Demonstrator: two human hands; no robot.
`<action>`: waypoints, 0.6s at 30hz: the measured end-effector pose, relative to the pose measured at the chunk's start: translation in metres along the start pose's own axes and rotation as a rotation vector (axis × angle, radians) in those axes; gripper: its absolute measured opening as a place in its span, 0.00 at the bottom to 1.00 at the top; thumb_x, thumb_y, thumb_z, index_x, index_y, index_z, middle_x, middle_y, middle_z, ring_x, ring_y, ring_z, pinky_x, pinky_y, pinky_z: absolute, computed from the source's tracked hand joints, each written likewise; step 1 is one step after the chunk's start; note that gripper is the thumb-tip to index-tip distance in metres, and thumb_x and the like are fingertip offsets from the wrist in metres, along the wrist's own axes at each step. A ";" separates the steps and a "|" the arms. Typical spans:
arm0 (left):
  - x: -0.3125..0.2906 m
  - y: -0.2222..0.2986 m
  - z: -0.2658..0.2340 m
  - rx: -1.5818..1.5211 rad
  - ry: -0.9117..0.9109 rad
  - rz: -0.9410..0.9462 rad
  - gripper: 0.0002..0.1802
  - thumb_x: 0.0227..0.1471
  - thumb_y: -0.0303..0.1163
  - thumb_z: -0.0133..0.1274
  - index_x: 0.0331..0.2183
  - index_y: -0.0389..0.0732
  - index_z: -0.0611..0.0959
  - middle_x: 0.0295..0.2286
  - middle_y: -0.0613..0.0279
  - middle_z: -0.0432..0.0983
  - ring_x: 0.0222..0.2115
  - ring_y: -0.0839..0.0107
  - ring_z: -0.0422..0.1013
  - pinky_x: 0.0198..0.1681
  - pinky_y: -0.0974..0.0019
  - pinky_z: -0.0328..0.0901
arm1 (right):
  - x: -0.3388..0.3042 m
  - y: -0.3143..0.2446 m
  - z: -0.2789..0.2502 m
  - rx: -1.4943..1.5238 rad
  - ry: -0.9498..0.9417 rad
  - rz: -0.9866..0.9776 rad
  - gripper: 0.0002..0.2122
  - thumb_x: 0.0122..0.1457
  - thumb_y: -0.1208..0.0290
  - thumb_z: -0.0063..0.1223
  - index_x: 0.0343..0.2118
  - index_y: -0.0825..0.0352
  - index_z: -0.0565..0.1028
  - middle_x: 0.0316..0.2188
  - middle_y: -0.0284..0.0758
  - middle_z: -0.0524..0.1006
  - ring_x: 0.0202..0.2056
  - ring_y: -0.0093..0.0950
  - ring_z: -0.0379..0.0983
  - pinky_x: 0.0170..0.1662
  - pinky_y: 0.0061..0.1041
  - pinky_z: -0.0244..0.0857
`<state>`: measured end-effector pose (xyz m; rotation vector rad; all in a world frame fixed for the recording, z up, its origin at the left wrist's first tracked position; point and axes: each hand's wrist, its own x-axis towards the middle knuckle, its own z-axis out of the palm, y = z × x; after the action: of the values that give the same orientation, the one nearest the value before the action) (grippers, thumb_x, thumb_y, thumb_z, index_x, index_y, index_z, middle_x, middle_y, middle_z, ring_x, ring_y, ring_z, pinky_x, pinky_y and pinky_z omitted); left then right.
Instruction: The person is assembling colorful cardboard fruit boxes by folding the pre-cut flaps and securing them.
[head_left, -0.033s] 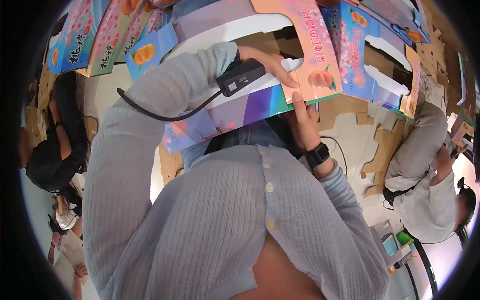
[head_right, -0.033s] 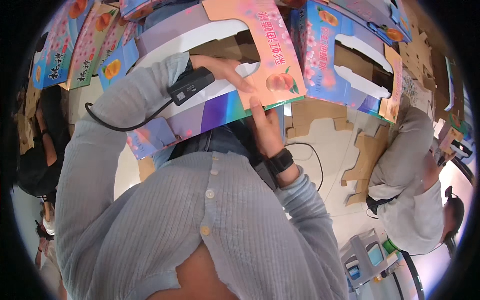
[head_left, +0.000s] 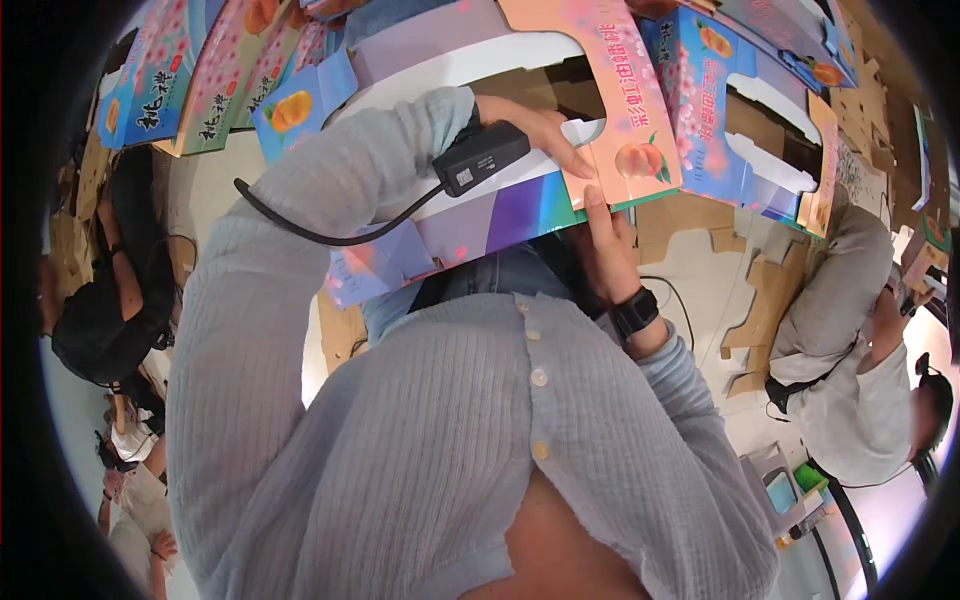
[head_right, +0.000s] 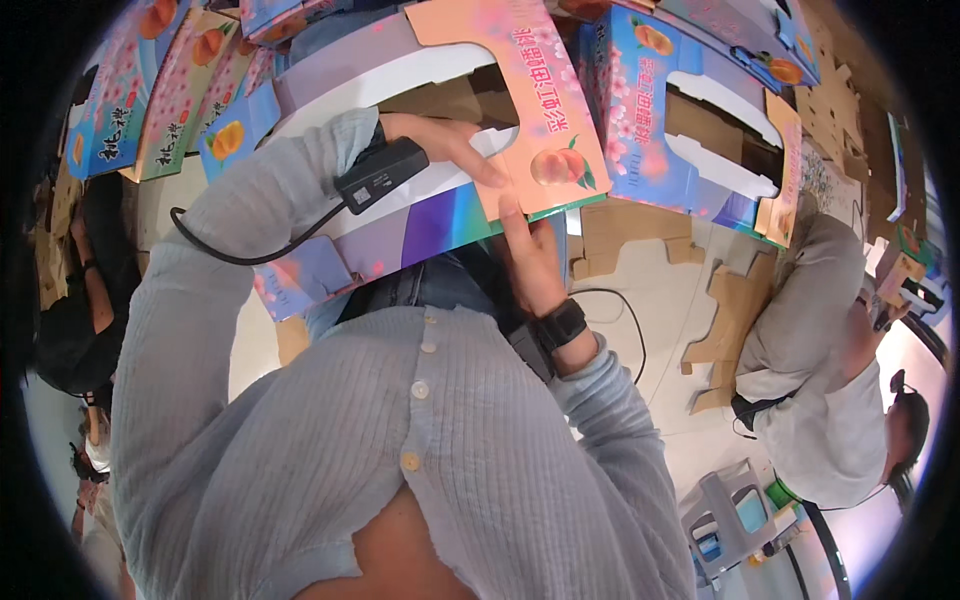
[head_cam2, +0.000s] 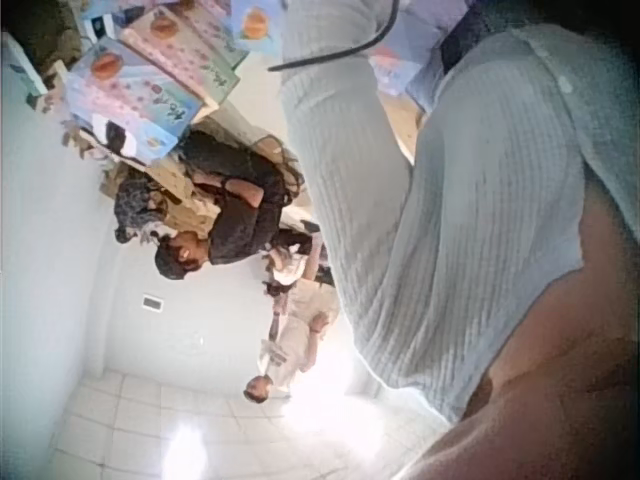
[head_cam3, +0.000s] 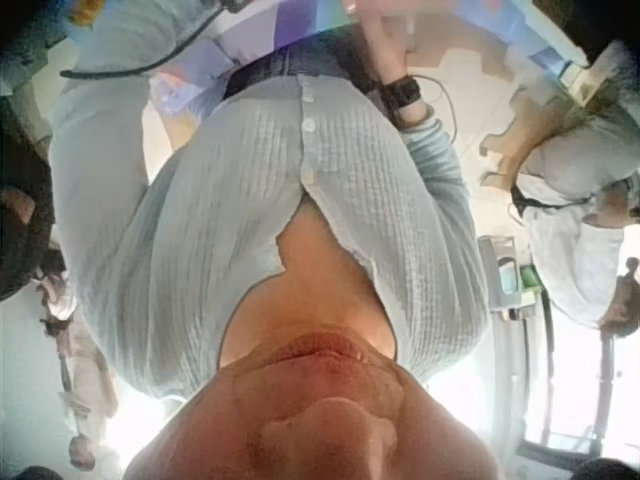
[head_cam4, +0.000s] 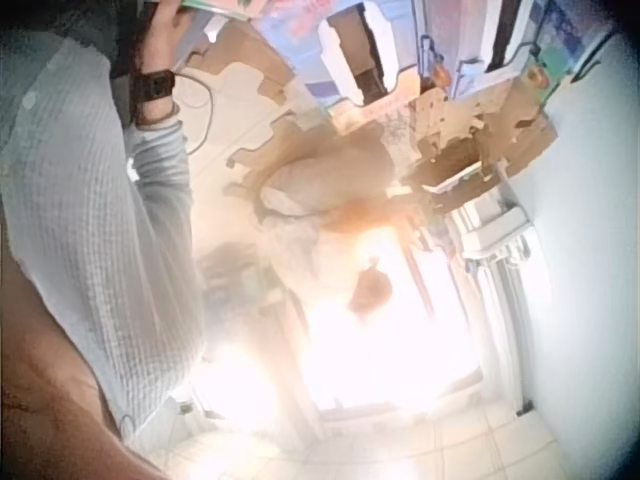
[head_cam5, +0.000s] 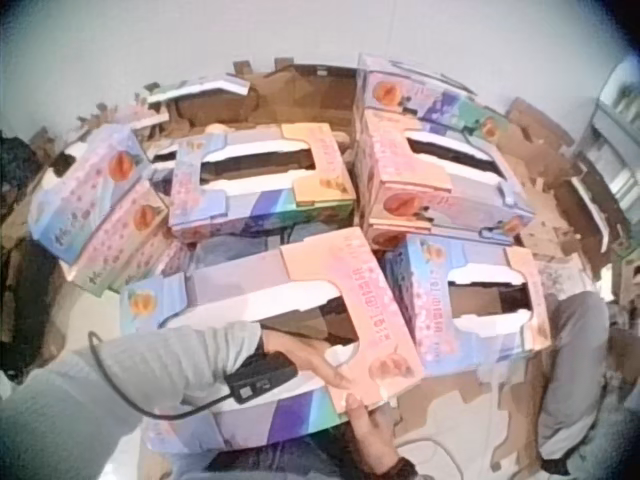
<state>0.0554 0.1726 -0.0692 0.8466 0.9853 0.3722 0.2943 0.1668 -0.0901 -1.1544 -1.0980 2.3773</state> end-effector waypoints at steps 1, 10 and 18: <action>-0.002 0.003 -0.001 0.009 0.005 0.006 0.31 0.52 0.47 0.62 0.51 0.36 0.77 0.42 0.61 0.76 0.43 0.73 0.71 0.46 0.69 0.65 | 0.003 0.003 -0.001 0.014 0.004 -0.016 0.25 0.68 0.55 0.47 0.61 0.65 0.61 0.54 0.33 0.70 0.54 0.27 0.67 0.57 0.33 0.63; -0.062 0.012 0.008 0.510 0.336 0.132 0.42 0.55 0.61 0.53 0.55 0.31 0.72 0.48 0.48 0.73 0.50 0.61 0.68 0.55 0.64 0.61 | 0.008 -0.013 -0.005 0.124 -0.073 0.020 0.28 0.66 0.53 0.51 0.60 0.68 0.59 0.57 0.36 0.68 0.58 0.29 0.66 0.61 0.34 0.60; -0.142 -0.016 0.024 0.747 0.599 0.137 0.56 0.46 0.52 0.64 0.64 0.31 0.54 0.55 0.34 0.65 0.50 0.50 0.71 0.53 0.62 0.65 | 0.053 -0.043 -0.002 0.055 -0.054 -0.027 0.26 0.67 0.48 0.46 0.55 0.67 0.68 0.51 0.36 0.73 0.53 0.28 0.69 0.60 0.32 0.60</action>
<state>-0.0003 0.0627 0.0067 1.5319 1.6750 0.3858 0.2580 0.2251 -0.0885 -1.0563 -1.0509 2.4153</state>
